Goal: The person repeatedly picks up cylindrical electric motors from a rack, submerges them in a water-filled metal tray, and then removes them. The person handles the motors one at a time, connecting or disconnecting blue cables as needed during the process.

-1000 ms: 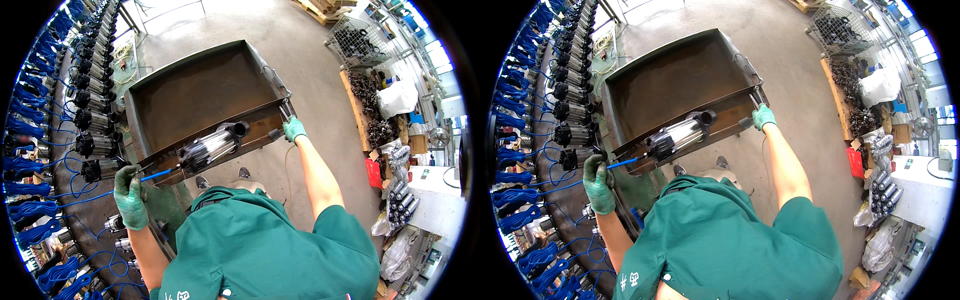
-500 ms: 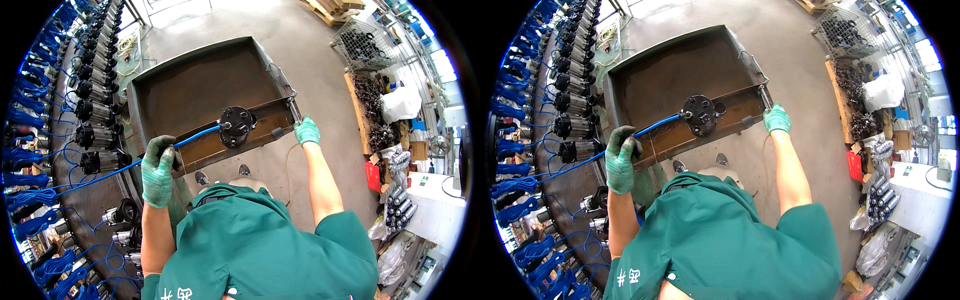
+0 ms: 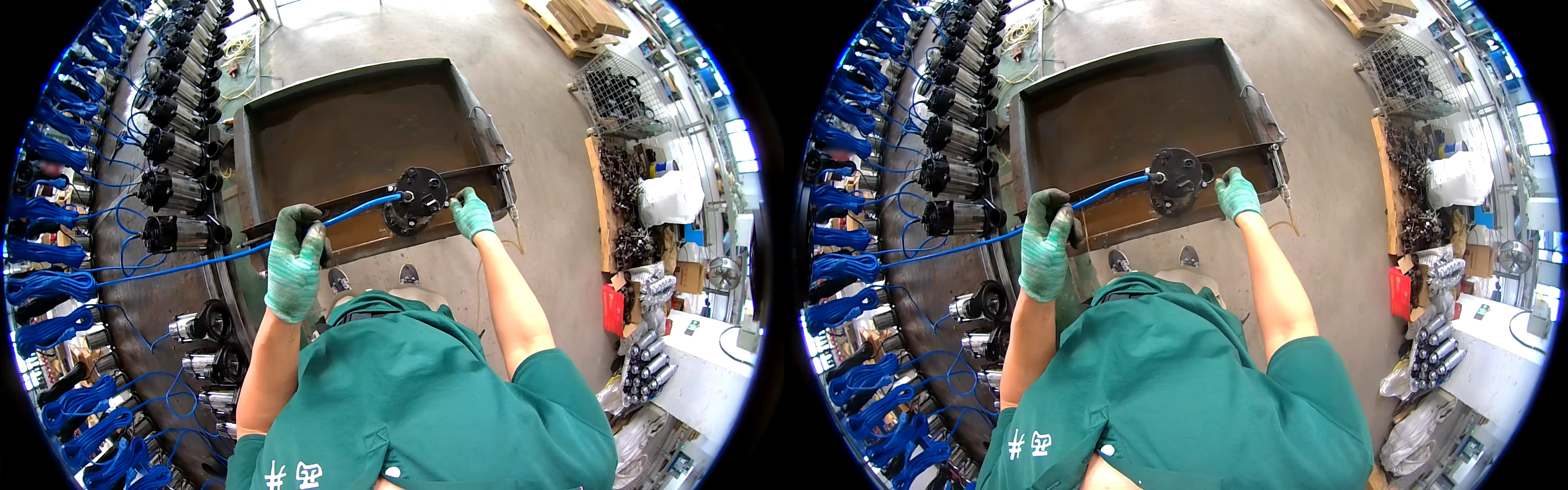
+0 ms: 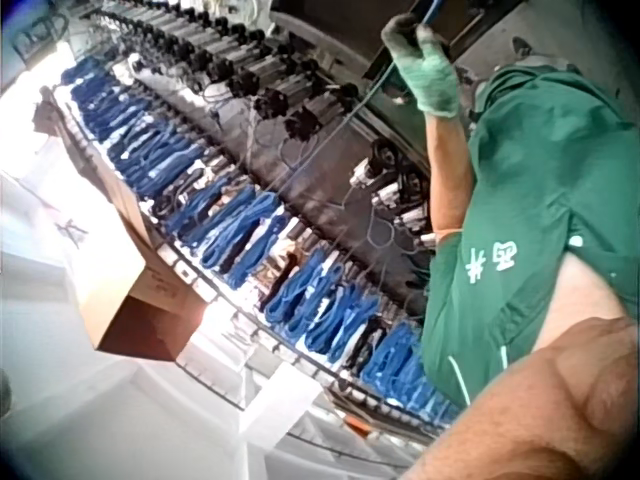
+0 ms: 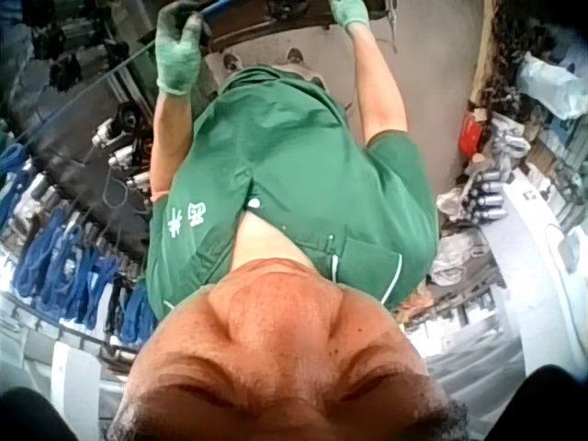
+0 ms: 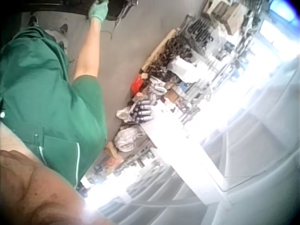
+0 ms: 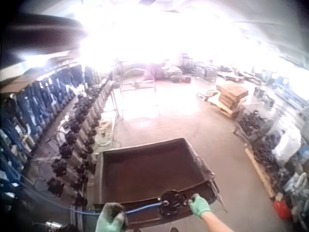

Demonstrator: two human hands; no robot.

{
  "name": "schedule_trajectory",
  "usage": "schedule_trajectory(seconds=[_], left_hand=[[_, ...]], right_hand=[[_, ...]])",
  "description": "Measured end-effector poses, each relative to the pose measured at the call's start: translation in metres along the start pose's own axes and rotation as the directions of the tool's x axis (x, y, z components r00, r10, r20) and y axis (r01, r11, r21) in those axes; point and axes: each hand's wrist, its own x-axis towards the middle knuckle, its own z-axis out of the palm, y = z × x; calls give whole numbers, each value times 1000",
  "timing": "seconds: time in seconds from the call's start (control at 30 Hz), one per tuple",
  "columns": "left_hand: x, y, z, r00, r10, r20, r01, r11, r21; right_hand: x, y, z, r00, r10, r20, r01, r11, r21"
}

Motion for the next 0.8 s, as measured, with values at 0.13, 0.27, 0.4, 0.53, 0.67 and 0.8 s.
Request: schedule_trajectory(seconds=[0.13, 0.27, 0.4, 0.53, 0.67, 0.8], left_hand=[[2, -2, -5, 995, 28, -95, -28, 1000, 3], [3, -5, -41, 958, 54, -280, -71, 996, -53], [-7, -21, -110, 867, -74, -492, 1, 989, -148], [-6, -91, -174, 864, -19, -503, 102, 985, 139], [1, -140, -175, 861, 78, -503, 100, 943, 317], [-11, -55, -138, 871, -1, -491, 24, 999, 42]], right_hand=[[24, -14, 1, 997, 9, 74, -4, 998, -57], [33, -29, -2, 988, -78, 136, 94, 989, -114], [-4, -65, -22, 971, -199, 135, 215, 969, -123], [-70, -150, -7, 933, -349, 87, 359, 916, -177], [-88, -182, 14, 913, -393, 112, 408, 891, -198], [-72, -147, 7, 934, -350, 68, 357, 921, -155]])
